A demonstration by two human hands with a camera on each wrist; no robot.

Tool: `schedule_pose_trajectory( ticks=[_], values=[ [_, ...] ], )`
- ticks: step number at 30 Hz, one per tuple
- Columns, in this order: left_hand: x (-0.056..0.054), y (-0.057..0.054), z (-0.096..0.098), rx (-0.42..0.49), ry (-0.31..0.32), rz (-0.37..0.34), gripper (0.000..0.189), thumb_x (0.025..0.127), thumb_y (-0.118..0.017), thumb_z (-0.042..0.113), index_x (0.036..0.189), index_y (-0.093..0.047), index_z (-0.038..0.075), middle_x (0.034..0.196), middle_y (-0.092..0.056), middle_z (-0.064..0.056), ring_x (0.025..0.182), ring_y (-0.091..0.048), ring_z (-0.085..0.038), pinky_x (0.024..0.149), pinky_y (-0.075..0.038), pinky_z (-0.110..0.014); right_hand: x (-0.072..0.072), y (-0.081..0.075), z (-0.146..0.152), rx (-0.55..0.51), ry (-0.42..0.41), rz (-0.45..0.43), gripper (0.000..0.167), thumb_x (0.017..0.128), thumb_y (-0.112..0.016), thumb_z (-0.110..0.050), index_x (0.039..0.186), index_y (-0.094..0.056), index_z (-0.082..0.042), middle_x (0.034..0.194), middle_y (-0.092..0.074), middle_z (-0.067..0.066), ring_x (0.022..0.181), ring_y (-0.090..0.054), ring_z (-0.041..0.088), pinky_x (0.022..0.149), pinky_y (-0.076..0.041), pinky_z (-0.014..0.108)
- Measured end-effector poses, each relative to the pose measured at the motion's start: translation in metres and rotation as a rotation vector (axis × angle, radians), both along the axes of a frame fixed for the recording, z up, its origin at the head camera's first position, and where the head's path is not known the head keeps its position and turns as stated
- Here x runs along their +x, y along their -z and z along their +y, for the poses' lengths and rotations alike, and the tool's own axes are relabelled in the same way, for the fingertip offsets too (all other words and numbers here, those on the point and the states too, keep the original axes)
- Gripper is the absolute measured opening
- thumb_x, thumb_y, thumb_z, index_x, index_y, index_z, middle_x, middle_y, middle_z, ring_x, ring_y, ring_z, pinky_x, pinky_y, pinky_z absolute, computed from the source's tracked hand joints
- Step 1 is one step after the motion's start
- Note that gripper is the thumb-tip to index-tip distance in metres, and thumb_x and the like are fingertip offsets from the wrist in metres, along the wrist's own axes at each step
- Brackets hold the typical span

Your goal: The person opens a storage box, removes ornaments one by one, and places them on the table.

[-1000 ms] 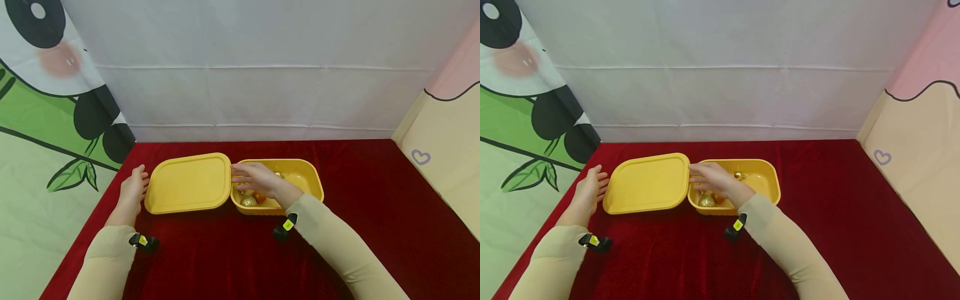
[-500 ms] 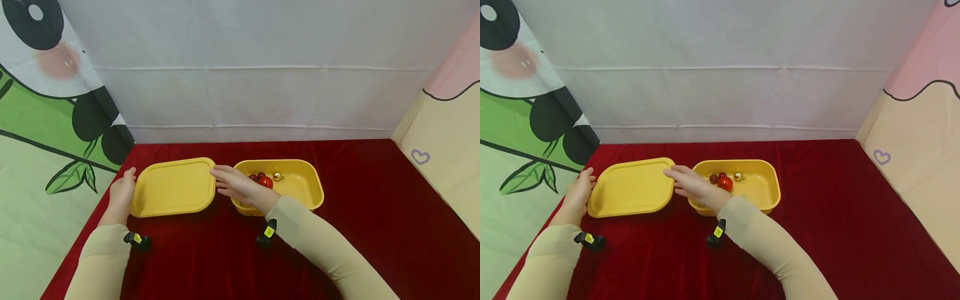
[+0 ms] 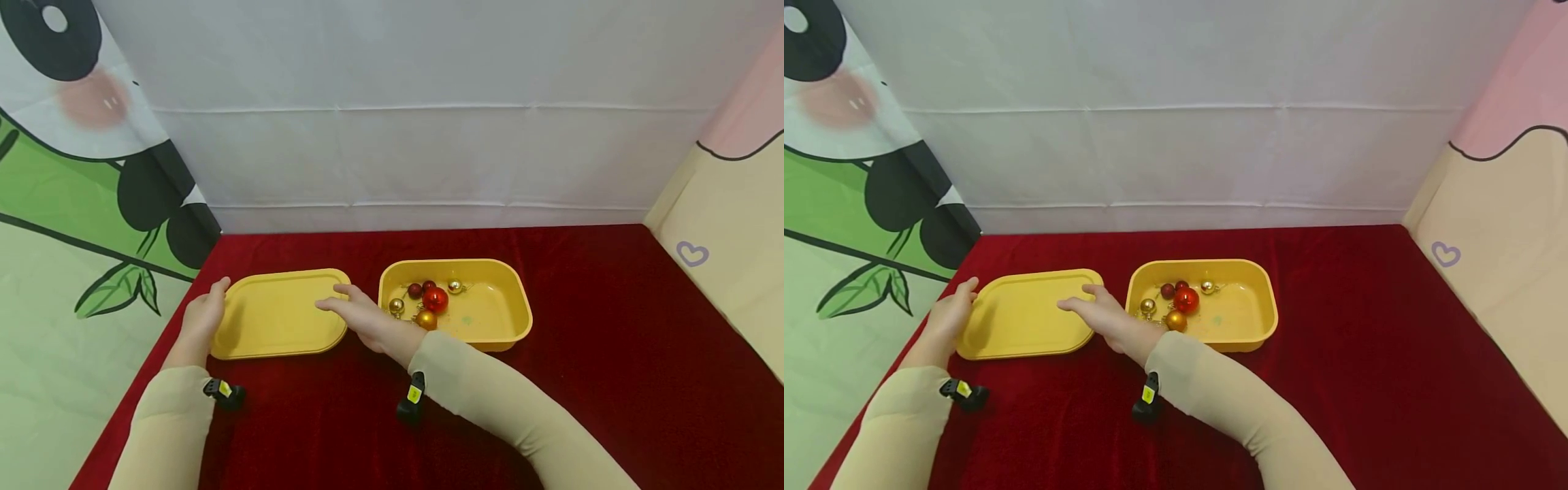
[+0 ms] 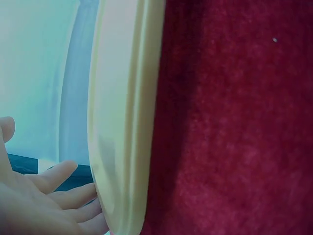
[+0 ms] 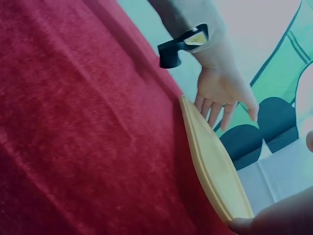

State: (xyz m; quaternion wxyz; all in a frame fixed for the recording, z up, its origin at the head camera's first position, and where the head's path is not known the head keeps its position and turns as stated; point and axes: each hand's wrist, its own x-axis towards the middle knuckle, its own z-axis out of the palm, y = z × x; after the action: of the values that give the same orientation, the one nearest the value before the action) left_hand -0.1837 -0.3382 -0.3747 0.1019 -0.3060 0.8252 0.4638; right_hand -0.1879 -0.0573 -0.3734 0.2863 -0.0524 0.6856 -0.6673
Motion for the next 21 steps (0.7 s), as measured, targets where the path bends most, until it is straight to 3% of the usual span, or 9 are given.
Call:
schedule_pose_trajectory(
  ticks=[12,21],
  values=[
    [0.002,0.005,0.002,-0.01,0.008,-0.008,0.093,0.089,-0.017,0.069,0.151,0.0,0.002,0.156,-0.007,-0.025,0.137,-0.019,-0.043,0.114,-0.018,-0.056,0.0,0.022,-0.007,0.061,0.038,0.023,0.069,0.084,-0.066,-0.038,0.143,-0.036,-0.017,0.15,-0.034,0.007,0.135,-0.035,0.027,0.111,-0.029,0.047],
    [0.005,0.01,0.013,-0.055,0.017,0.035,0.092,0.09,-0.018,0.067,0.15,-0.01,-0.002,0.154,-0.013,-0.027,0.137,-0.023,-0.044,0.113,-0.021,-0.055,0.005,0.023,-0.007,0.133,0.004,0.092,0.07,0.084,-0.066,-0.036,0.144,-0.035,-0.017,0.15,-0.034,0.008,0.134,-0.039,0.027,0.108,-0.035,0.045]
  ],
)
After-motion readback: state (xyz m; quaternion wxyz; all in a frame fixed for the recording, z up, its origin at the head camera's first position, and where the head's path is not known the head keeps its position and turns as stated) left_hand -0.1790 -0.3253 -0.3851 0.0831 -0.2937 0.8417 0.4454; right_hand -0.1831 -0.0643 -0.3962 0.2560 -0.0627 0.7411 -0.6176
